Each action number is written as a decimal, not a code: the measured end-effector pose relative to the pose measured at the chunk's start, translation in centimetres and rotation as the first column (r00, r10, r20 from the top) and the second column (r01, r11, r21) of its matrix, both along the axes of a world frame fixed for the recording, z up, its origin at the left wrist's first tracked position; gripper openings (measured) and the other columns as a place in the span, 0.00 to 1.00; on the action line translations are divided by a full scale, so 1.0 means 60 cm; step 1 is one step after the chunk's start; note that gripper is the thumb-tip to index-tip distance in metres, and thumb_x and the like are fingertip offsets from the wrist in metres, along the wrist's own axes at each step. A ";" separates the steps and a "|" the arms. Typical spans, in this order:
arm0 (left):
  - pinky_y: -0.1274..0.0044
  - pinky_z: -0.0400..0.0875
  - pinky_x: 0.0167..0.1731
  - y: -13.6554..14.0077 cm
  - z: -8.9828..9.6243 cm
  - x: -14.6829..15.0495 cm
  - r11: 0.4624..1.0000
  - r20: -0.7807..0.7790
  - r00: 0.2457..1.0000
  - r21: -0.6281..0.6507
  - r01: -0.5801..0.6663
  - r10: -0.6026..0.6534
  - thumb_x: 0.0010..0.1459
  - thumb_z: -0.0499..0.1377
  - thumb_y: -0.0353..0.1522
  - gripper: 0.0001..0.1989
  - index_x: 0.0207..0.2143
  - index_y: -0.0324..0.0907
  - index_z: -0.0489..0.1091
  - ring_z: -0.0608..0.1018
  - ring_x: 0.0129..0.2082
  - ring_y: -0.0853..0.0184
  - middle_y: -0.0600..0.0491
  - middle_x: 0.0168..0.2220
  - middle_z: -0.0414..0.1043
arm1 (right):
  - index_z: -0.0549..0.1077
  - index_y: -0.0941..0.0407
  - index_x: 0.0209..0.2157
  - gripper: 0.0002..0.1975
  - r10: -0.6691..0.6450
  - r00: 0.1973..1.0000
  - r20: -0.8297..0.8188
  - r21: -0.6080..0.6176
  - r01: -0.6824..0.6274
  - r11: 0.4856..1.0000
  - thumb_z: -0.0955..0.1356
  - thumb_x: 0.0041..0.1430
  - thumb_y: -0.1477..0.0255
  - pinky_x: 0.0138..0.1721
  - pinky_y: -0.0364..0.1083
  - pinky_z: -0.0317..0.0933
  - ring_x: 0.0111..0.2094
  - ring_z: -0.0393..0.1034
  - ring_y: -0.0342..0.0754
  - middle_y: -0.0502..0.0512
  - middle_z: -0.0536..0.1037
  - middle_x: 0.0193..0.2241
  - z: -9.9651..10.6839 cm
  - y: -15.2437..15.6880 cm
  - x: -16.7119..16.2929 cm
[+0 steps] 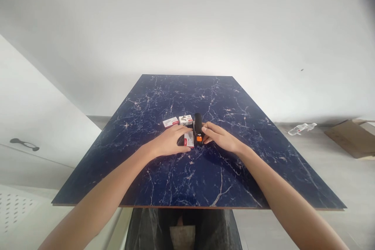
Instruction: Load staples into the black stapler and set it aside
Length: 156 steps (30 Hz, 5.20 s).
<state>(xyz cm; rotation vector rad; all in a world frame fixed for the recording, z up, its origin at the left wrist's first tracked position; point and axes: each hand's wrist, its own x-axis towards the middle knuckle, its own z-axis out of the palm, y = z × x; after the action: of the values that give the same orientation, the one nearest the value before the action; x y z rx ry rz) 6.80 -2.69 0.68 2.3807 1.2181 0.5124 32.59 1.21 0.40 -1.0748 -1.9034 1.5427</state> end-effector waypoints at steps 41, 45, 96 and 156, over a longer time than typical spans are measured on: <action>0.60 0.68 0.50 0.011 -0.015 -0.001 0.993 0.007 0.993 -0.020 -0.116 0.116 0.53 0.69 0.48 0.49 0.71 0.55 0.50 0.69 0.57 0.47 0.44 0.61 0.66 | 0.69 0.52 0.40 0.19 0.042 0.998 0.050 0.054 -0.045 0.998 0.63 0.68 0.50 0.44 0.53 0.73 0.40 0.77 0.51 0.54 0.80 0.41 -0.012 0.010 0.006; 0.61 0.68 0.49 0.010 -0.020 0.007 0.992 0.000 0.992 0.021 -0.128 0.128 0.54 0.67 0.49 0.48 0.71 0.54 0.50 0.71 0.54 0.48 0.45 0.61 0.67 | 0.68 0.52 0.40 0.19 0.045 0.996 0.074 0.077 -0.051 0.996 0.63 0.67 0.50 0.44 0.52 0.73 0.40 0.77 0.51 0.54 0.81 0.41 -0.013 0.010 0.007; 0.52 0.55 0.63 0.048 -0.041 -0.005 0.994 -0.072 0.993 0.071 -0.089 0.094 0.45 0.67 0.59 0.61 0.73 0.50 0.43 0.55 0.69 0.41 0.42 0.71 0.49 | 0.67 0.50 0.47 0.19 -0.236 0.938 0.255 0.359 0.135 0.924 0.67 0.63 0.52 0.40 0.51 0.68 0.38 0.79 0.55 0.55 0.82 0.43 0.007 -0.014 -0.018; 0.53 0.45 0.69 -0.018 -0.011 0.016 0.993 -0.134 0.984 -0.034 0.112 -0.116 0.67 0.50 0.54 0.39 0.73 0.51 0.43 0.49 0.73 0.49 0.50 0.74 0.43 | 0.43 0.50 0.74 0.60 0.183 0.867 0.463 0.473 -0.417 0.776 0.70 0.49 0.38 0.71 0.61 0.40 0.72 0.41 0.66 0.56 0.43 0.74 -0.004 -0.018 -0.012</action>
<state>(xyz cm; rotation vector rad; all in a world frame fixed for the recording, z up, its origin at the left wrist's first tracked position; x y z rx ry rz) 7.78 -3.78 0.01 2.4798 1.1282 0.3006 31.85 0.16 0.17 -0.8642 -2.6981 0.8108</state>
